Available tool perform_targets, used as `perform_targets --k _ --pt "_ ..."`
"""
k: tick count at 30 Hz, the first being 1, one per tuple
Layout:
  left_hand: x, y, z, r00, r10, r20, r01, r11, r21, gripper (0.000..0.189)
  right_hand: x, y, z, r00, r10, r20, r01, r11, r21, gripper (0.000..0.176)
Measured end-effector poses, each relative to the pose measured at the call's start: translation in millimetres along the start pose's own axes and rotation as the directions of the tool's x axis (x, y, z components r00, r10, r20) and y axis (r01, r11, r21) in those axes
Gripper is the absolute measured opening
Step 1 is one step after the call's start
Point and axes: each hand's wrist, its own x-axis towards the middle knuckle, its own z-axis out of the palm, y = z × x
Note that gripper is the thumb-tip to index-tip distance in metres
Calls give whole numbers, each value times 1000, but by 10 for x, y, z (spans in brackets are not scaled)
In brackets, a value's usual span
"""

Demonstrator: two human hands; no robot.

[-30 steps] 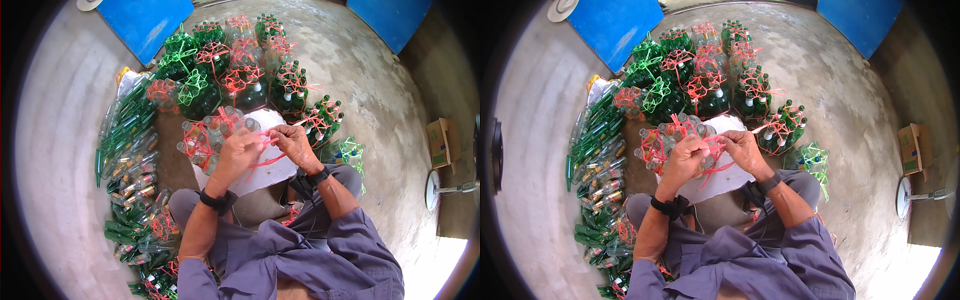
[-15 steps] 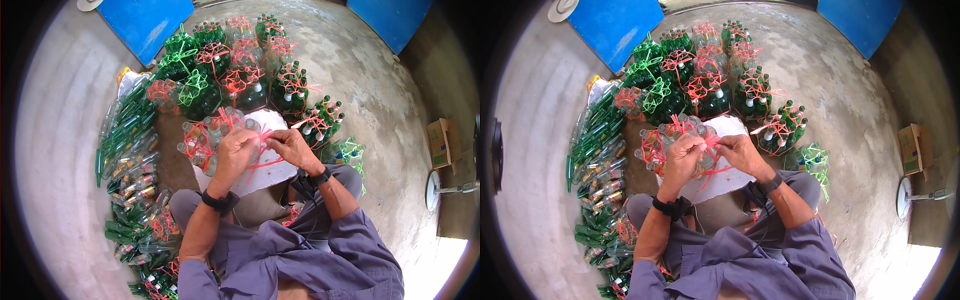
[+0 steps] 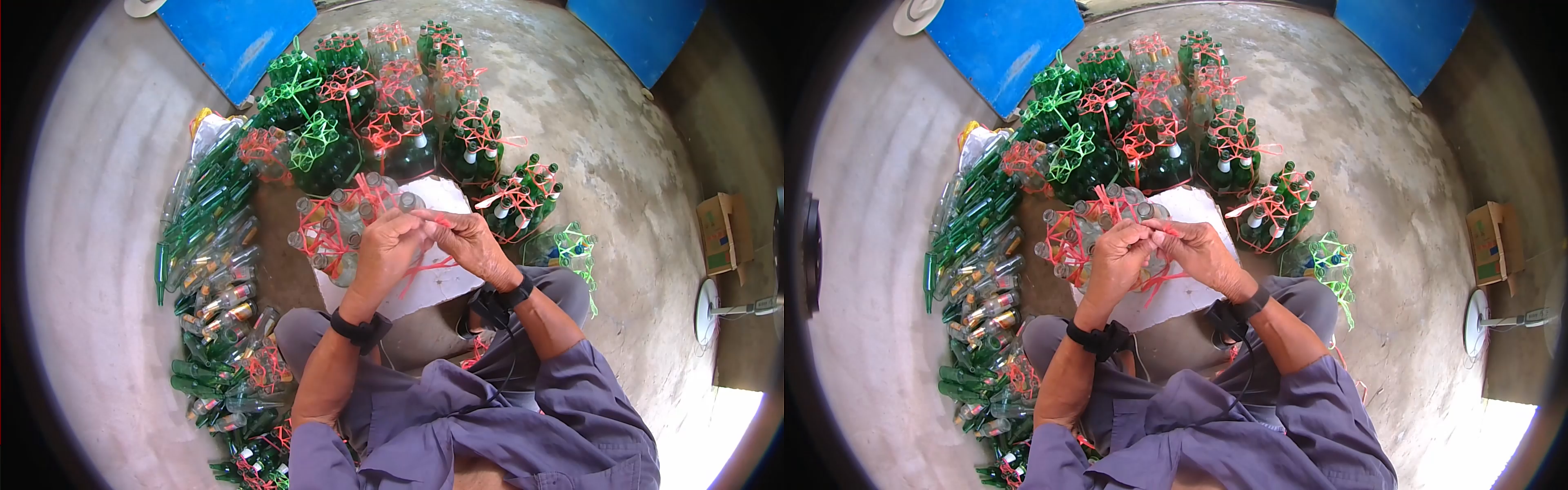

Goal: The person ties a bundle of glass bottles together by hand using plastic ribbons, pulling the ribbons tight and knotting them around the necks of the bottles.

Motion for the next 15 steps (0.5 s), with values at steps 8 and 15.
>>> perform_targets --k 8,15 --pt "24 91 -13 999 -34 -3 34 999 -9 16 27 93 50 976 -133 -173 78 952 -295 22" --pt "-25 147 -66 993 114 12 -114 962 248 29 76 154 77 931 -317 -179 223 886 -407 16"
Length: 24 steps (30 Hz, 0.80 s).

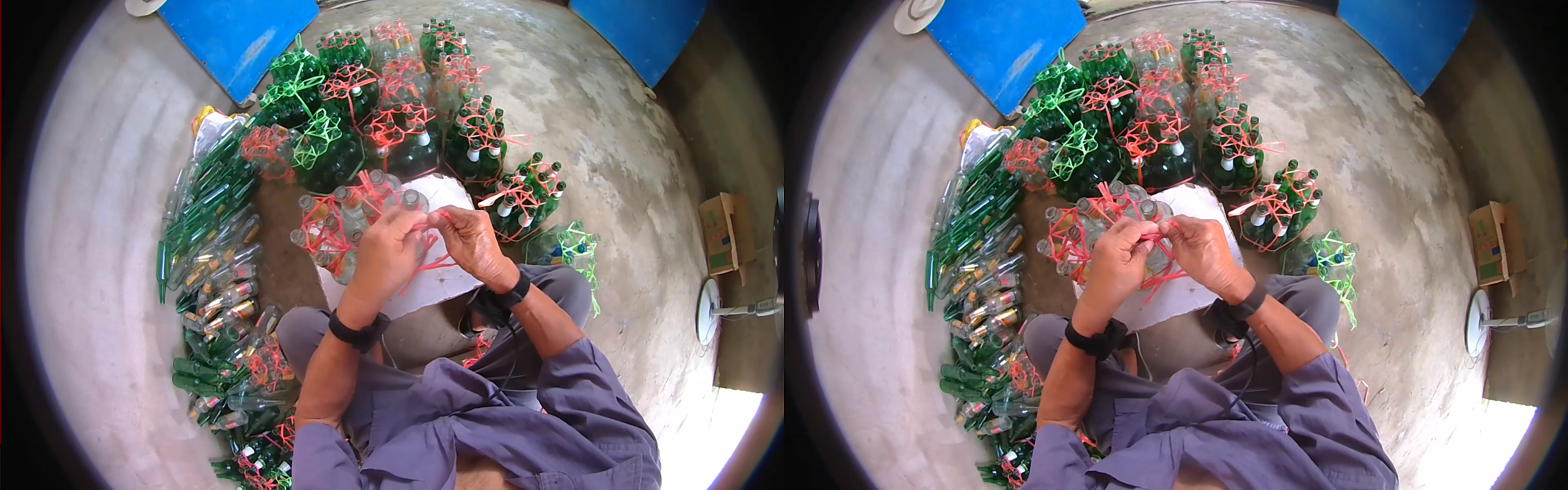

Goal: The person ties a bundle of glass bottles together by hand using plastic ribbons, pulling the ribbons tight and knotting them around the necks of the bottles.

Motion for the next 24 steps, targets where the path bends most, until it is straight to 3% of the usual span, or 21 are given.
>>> perform_targets --k 4,6,10,12,16,18,22,24 --pt "-6 115 -38 1000 14 -22 -11 990 144 28 3 37 -28 1000 -12 21 12 999 -37 15" --pt "4 125 -104 988 151 -25 -131 921 366 22 18 -14 -57 999 -18 27 20 998 -58 15" --pt "-34 133 -309 995 102 -17 -85 899 431 18 35 -78 -101 999 -10 53 16 992 -128 17" --pt "-62 178 -424 999 -44 -6 43 917 397 17 37 -76 -88 998 -31 51 37 994 -104 17" --pt "-109 148 -757 989 -128 73 89 914 396 16 34 -117 -119 988 -108 114 125 980 -155 16" --pt "-126 164 -908 947 -316 56 268 873 408 16 25 -137 -120 985 -129 111 146 976 -162 15" --pt "-178 89 -1065 985 -167 -39 163 839 519 19 15 -118 -98 985 -156 70 166 971 -172 17" --pt "-148 223 -1035 976 -108 -188 196 813 548 30 11 -132 -107 982 -167 91 181 966 -185 17"
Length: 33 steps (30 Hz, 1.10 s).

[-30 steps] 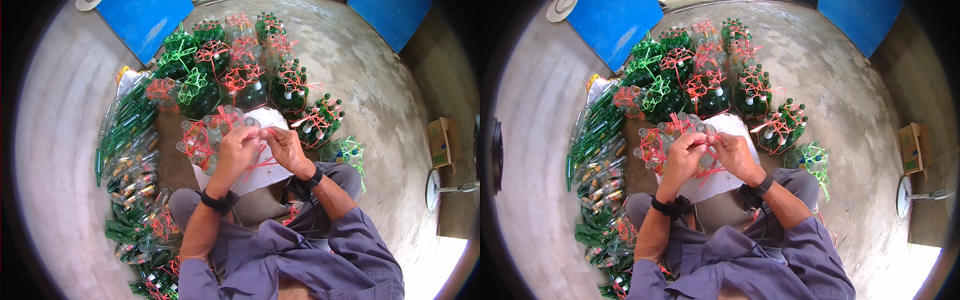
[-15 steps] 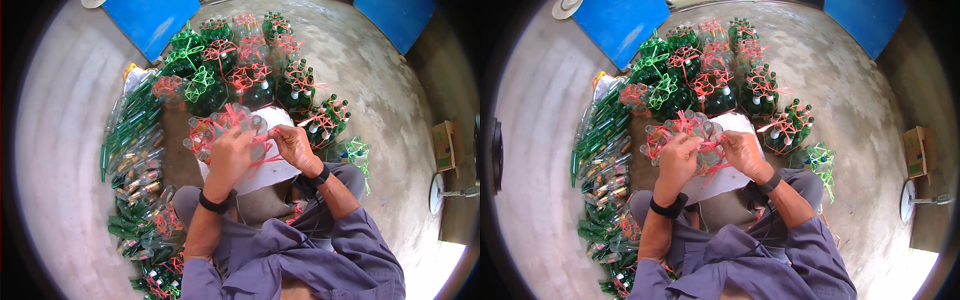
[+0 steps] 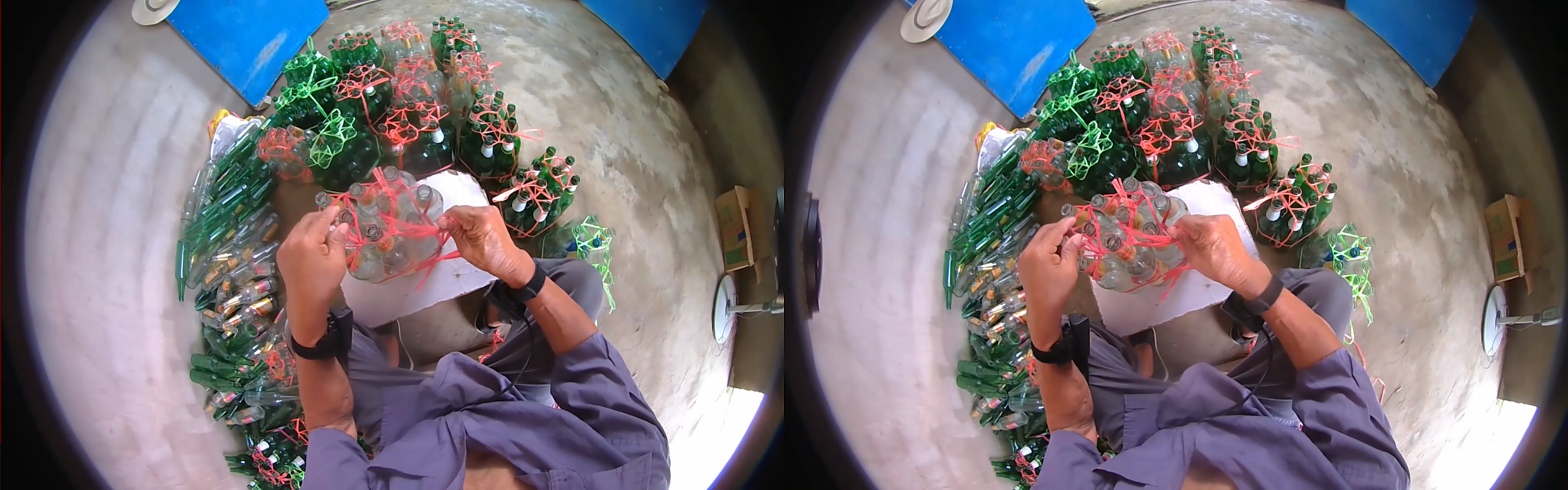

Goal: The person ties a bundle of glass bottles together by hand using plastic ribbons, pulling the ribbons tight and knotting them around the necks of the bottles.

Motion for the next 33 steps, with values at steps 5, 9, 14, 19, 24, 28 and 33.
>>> perform_targets --k 5,9,14,19,24,28,33 --pt "43 469 182 916 394 -72 -398 917 -39 37 -12 39 24 997 -78 25 78 997 -17 15" --pt "-37 546 598 906 422 35 -411 896 -169 45 -18 29 18 994 -98 48 100 994 -35 12" --pt "-68 378 716 908 369 200 -312 912 -266 29 -29 34 40 994 -109 30 110 992 -55 13" --pt "-35 333 655 935 332 128 -260 884 -389 16 -30 56 58 991 -107 85 112 992 -53 11" --pt "-14 321 617 934 332 133 -255 879 -403 17 -19 18 35 996 -87 35 88 996 -21 13" --pt "0 296 611 942 291 170 -216 908 -358 15 -33 53 69 997 -78 19 78 997 0 18" --pt "-43 339 631 961 108 255 3 916 -402 8 -14 49 75 998 -58 25 58 998 -7 25"
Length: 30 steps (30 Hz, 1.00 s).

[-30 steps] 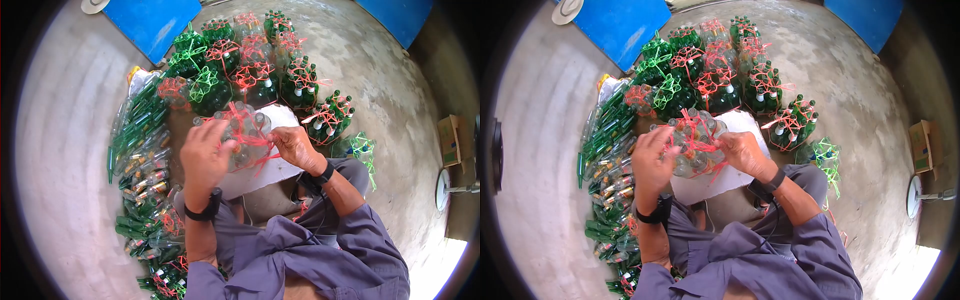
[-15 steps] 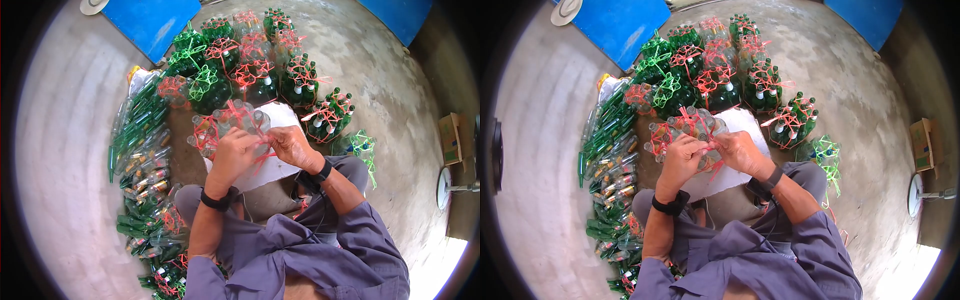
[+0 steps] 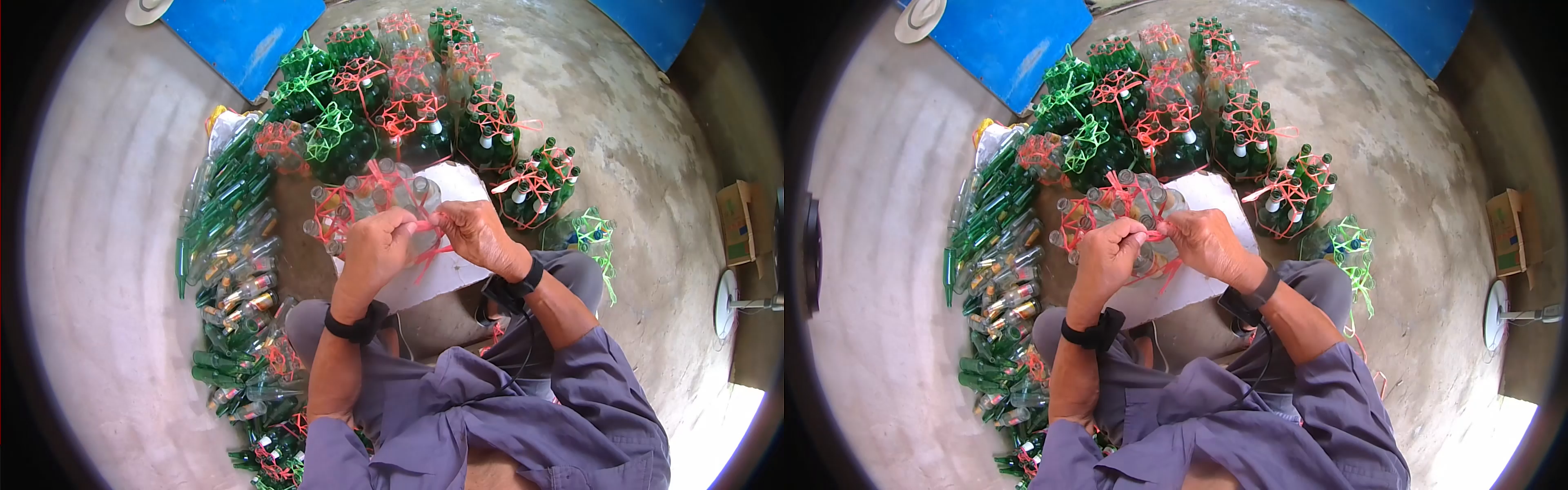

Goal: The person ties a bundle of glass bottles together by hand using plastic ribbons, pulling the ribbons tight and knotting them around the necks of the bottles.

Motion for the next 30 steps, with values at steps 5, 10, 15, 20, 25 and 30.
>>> perform_targets --k 5,10,15,20,25,30 --pt "-3 -64 31 997 -77 -8 76 994 -77 10 1 -5 -5 1000 -7 -10 7 1000 7 27" --pt "12 -88 92 985 -154 -72 145 983 -116 13 -3 -40 -33 1000 -1 -27 0 998 -56 20" --pt "46 -119 300 959 -217 -181 166 950 -264 12 17 -82 -49 998 -40 -41 35 993 -117 24" --pt "66 -44 325 942 -39 -333 -4 992 -127 11 20 -87 -69 993 -97 -66 78 966 -248 27" --pt "100 -40 378 930 -35 -365 -18 990 -140 11 64 -92 -64 976 -203 -74 165 924 -346 29" --pt "59 -49 430 990 -125 -70 108 972 -211 12 69 -82 -28 973 -223 -62 197 938 -286 30"
